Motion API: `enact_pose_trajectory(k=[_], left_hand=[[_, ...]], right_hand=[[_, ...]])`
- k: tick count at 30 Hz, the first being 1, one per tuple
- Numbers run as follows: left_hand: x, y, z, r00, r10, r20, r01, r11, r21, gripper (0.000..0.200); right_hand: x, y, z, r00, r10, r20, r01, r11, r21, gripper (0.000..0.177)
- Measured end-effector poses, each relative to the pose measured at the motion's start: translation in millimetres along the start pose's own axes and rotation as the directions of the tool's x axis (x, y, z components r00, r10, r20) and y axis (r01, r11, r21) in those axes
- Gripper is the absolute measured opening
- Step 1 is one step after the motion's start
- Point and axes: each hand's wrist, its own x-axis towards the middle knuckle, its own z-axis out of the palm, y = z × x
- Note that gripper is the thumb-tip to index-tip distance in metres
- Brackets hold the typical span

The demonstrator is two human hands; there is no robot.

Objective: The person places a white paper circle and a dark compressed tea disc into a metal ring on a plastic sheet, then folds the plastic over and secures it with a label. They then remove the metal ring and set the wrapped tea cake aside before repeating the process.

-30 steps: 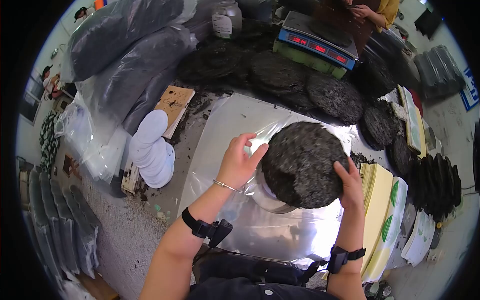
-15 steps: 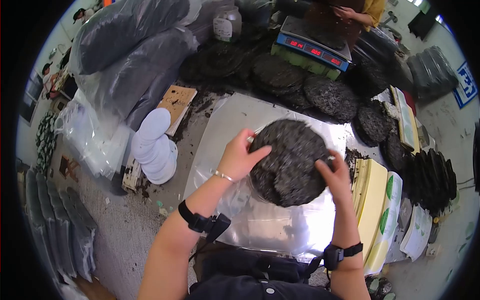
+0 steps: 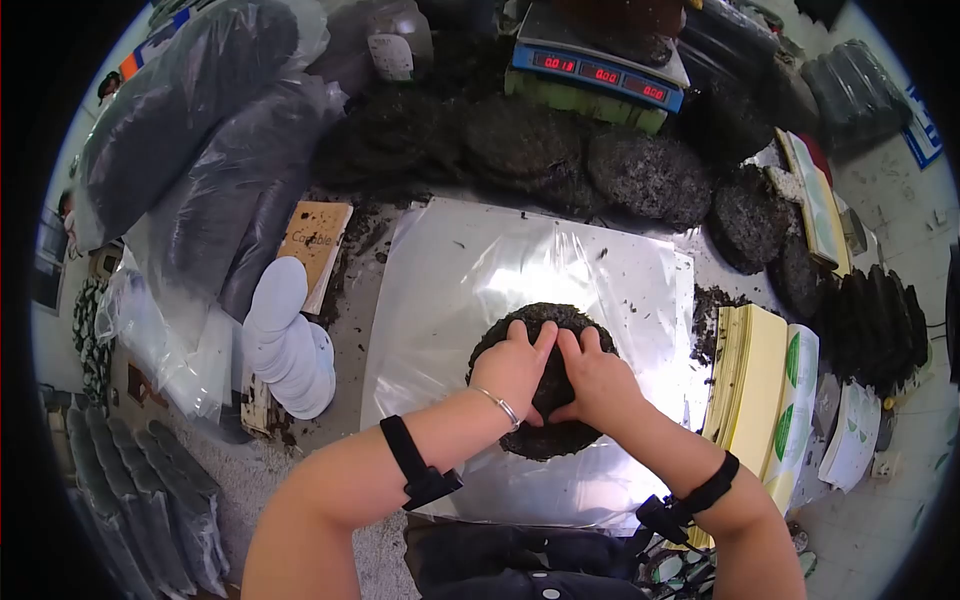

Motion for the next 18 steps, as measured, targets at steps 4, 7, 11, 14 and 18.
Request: enact_pose_trajectory(k=[4,7,11,14,18], left_hand=[[21,1,25,0.997,-0.080,0.023,0.078,0.995,0.056,0.120],[32,-6,52,0.996,-0.087,0.031,0.086,0.996,0.040,0.116],[27,-10,49,0.999,-0.041,0.001,0.041,0.999,0.014,0.107],[7,0,35,0.999,-0.011,-0.046,0.010,1.000,-0.025,0.089],[-25,-10,53,0.966,0.191,-0.173,-0.201,0.979,-0.043,0.087]], right_hand=[[13,-1,27,0.997,0.077,-0.024,-0.077,0.997,0.022,0.088],[25,10,61,0.991,0.126,0.046,-0.125,0.992,-0.018,0.098],[15,12,53,0.998,0.063,-0.031,-0.061,0.996,0.068,0.091],[0,15,30,0.996,0.019,-0.082,-0.003,0.981,0.192,0.072],[-37,13,-16,0.963,0.026,-0.270,0.063,0.947,0.314,0.042]])
